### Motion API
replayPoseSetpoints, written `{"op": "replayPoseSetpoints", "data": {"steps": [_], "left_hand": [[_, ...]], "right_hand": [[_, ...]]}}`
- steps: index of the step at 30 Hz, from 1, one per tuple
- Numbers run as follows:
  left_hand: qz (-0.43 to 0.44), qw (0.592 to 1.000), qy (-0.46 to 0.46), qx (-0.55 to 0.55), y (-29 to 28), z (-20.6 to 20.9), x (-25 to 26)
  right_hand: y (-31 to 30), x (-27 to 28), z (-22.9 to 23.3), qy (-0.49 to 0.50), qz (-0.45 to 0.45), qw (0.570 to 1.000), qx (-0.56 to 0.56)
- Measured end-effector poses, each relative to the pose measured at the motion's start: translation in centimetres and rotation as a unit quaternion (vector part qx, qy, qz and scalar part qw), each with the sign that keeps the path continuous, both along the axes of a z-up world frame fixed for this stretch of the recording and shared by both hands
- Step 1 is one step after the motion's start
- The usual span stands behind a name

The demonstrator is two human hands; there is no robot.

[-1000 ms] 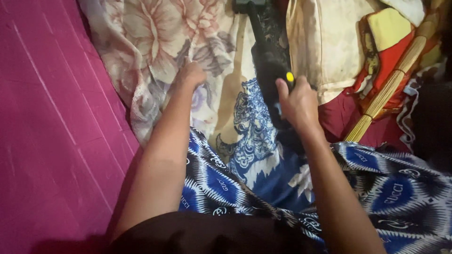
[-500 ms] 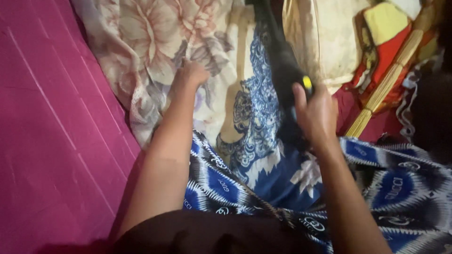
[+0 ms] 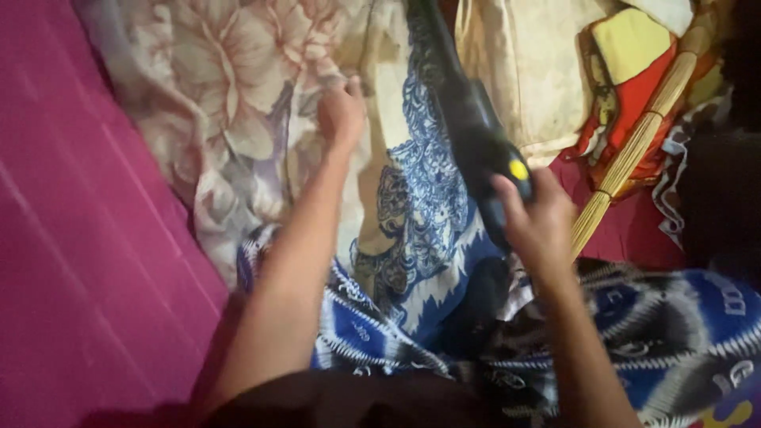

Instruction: Use a handheld vacuum cleaner nozzle to clean a patterned blanket and a blue rug on the floor.

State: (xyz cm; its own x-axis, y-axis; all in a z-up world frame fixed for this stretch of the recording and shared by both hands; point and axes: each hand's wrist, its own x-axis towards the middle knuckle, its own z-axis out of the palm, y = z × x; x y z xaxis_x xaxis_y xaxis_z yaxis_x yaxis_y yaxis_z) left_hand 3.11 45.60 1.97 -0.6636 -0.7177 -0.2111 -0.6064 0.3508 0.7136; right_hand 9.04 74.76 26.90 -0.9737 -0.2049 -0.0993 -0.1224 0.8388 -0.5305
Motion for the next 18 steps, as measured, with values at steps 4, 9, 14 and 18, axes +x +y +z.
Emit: {"op": "replayPoseSetpoints", "data": {"steps": [4, 9, 14, 18], "left_hand": [[-0.027, 0.925, -0.023, 0.378, 4.7, 8.6, 1.3], [-0.189, 0.978, 0.012, 0.085, 5.6, 10.4, 3.4], [-0.162, 0.981, -0.049, 0.094, 3.3, 12.8, 4.9], [-0.108, 0.98, -0.05, 0.158, 1.7, 14.7, 6.9]], "right_hand": [[-5.6, -0.2, -5.8, 0.038, -0.004, 0.999, -0.028], [-8.8, 2.6, -8.6, -0.131, 0.068, 0.98, -0.135], [-6.2, -6.0, -10.9, -0.233, 0.089, 0.945, -0.213], [1.1, -16.9, -30.5, 0.062, 0.055, 0.997, -0.001]]}}
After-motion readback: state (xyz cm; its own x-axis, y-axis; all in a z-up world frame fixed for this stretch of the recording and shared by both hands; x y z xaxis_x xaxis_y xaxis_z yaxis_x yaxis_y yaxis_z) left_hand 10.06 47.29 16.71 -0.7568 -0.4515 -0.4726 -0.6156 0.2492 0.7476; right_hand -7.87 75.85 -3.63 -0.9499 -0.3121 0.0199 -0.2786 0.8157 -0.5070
